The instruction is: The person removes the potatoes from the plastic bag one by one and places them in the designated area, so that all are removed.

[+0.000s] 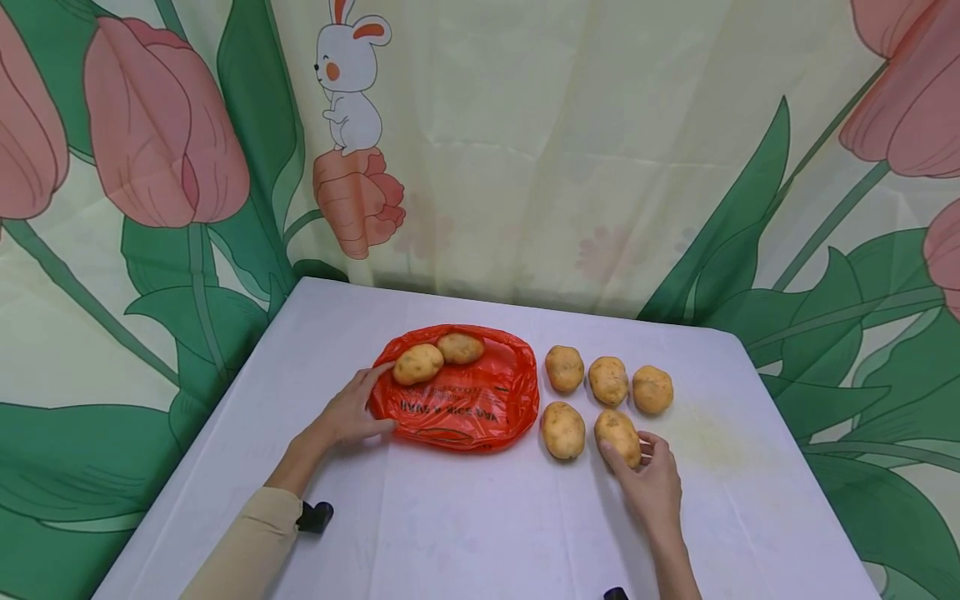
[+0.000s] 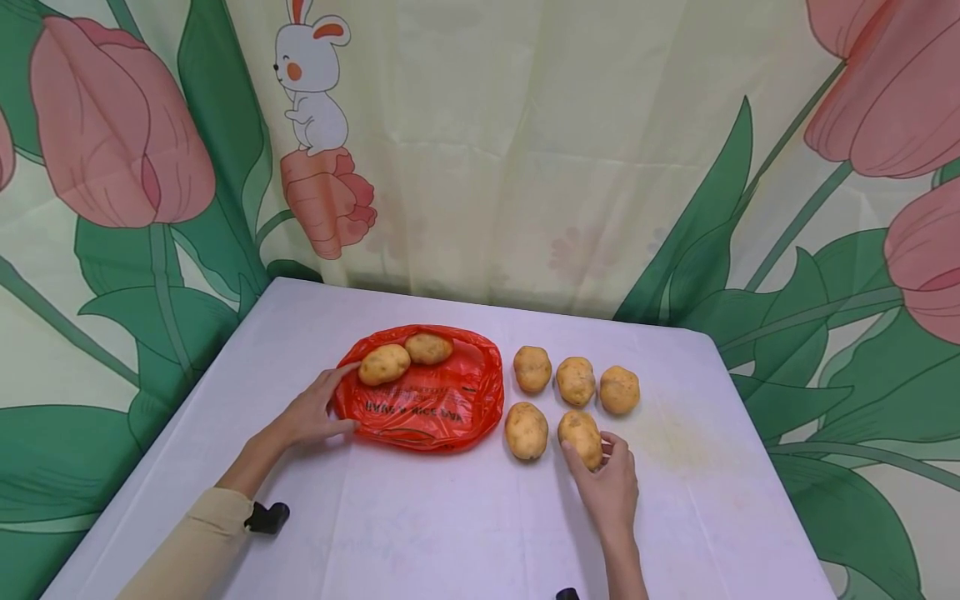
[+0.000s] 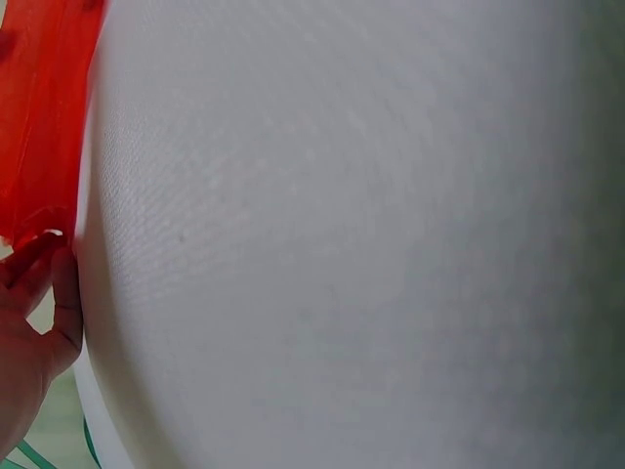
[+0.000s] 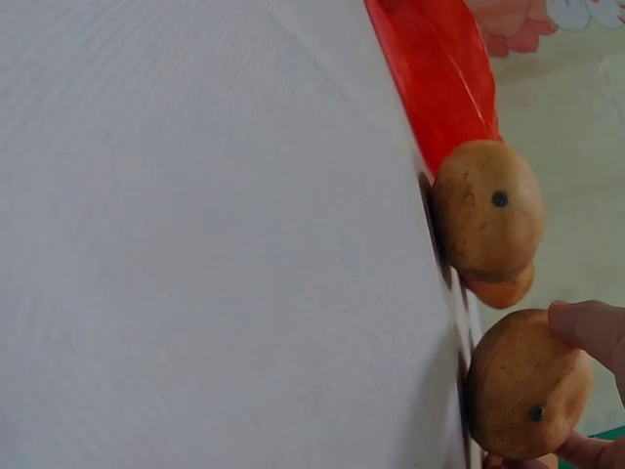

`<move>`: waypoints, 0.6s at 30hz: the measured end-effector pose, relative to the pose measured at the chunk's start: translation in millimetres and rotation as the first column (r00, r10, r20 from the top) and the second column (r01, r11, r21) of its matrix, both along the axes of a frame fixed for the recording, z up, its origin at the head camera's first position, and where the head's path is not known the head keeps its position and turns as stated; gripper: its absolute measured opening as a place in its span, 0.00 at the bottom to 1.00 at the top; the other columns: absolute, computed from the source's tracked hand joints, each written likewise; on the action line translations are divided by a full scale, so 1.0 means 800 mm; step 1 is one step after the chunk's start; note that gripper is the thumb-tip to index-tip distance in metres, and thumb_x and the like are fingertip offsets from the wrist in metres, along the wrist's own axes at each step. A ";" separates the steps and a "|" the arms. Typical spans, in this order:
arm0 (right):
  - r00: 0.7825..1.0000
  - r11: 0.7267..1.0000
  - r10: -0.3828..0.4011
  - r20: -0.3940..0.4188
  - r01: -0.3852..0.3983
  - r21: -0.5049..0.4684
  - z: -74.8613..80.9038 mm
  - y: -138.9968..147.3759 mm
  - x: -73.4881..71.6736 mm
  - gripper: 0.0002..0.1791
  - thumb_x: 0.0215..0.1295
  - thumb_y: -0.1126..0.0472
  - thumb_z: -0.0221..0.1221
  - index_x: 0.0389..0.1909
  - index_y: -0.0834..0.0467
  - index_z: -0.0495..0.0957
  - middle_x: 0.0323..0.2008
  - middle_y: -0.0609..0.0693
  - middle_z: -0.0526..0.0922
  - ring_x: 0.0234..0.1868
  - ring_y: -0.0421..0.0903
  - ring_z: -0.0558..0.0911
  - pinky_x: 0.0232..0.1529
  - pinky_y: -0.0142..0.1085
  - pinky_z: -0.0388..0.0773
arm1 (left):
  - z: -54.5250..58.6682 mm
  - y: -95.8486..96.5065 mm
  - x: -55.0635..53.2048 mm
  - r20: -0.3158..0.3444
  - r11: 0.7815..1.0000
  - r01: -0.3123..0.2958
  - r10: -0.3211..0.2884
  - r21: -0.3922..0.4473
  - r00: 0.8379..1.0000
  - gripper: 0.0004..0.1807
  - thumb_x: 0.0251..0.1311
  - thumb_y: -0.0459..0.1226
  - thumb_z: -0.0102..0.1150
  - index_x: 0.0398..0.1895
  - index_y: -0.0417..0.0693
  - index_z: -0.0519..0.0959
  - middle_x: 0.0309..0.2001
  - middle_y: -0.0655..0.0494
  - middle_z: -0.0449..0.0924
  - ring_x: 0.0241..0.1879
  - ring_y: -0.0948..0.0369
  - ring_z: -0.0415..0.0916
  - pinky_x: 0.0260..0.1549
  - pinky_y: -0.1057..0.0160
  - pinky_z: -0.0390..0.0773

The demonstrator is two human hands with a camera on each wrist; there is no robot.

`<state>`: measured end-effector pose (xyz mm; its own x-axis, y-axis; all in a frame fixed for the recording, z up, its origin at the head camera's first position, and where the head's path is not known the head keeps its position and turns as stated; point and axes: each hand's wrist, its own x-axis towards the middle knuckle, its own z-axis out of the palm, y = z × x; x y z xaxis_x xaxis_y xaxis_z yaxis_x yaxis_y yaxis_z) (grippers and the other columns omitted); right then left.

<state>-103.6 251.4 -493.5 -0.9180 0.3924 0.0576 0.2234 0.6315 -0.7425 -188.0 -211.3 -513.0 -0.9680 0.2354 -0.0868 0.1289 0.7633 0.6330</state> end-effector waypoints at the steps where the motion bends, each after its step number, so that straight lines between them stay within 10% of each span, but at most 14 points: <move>1: 1.000 1.000 0.000 0.007 0.000 0.005 -0.001 0.000 0.000 0.43 0.63 0.42 0.68 0.66 0.69 0.67 0.54 0.67 0.76 0.54 0.62 0.76 0.53 0.54 0.72 | 0.000 0.000 0.000 -0.001 1.000 0.000 0.000 0.000 1.000 0.56 0.49 0.51 0.71 0.81 0.59 0.52 0.72 0.41 0.60 0.70 0.37 0.62 0.63 0.31 0.69; 18: 0.987 0.999 -0.010 -0.161 0.015 0.035 -0.002 -0.004 -0.002 0.37 0.63 0.51 0.69 0.63 0.69 0.69 0.56 0.67 0.73 0.57 0.64 0.72 0.57 0.53 0.67 | 0.003 0.001 0.002 -0.007 1.000 0.003 -0.003 0.010 1.000 0.55 0.49 0.50 0.70 0.81 0.59 0.52 0.71 0.40 0.60 0.70 0.37 0.63 0.63 0.31 0.69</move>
